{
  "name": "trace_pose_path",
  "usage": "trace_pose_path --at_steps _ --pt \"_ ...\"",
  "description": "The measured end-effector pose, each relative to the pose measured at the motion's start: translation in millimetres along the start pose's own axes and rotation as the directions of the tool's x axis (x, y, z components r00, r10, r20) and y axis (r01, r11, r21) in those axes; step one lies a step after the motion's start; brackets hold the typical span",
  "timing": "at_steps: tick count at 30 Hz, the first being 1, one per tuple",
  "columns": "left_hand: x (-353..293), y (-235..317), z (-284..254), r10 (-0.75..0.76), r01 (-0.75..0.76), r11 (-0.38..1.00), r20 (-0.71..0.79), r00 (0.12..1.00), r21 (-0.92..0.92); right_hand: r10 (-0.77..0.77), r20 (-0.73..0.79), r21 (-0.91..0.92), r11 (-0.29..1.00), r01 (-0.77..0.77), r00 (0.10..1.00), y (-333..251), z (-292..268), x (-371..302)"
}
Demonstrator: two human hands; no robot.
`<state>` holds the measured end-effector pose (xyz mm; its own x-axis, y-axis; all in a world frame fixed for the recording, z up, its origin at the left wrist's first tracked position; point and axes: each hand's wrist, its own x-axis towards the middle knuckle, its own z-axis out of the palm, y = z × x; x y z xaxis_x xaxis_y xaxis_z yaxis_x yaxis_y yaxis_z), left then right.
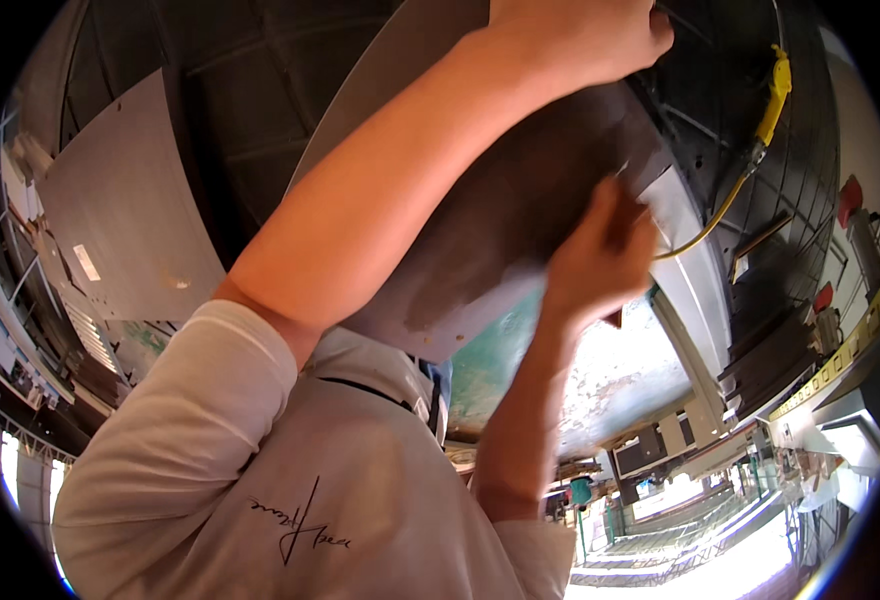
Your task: The person cleans a dark rectangular board with a cloth, then uses a yellow air blower to clear dust. They apply glue from a white bottle to the board's edge and attach a small wooden piece, pressing it into place. The person repeats the gluing and attaching process on another board.
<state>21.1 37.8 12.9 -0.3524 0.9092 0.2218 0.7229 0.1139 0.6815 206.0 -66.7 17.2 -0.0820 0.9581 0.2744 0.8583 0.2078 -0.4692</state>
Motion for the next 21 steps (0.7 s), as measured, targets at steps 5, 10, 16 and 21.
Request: trace_pose_path --at_steps 5,10,16,21 --pt "4 -7 8 0.032 -0.034 0.999 -0.086 0.996 -0.021 0.183 0.039 -0.047 0.982 -0.181 0.982 -18 9 49" --pt "1 -1 1 -0.004 0.004 1.000 0.008 1.000 -0.028 -0.006 -0.023 0.064 0.998 0.008 1.000 -7 -1 0" --pt "3 0 -3 -0.007 0.007 1.000 0.008 1.000 -0.021 0.059 0.065 -0.037 0.998 -0.056 0.996 -13 -8 -2" --pt "1 -4 5 0.024 -0.025 0.999 -0.029 0.999 -0.047 0.032 0.020 -0.013 0.999 -0.032 0.999 -9 7 49"
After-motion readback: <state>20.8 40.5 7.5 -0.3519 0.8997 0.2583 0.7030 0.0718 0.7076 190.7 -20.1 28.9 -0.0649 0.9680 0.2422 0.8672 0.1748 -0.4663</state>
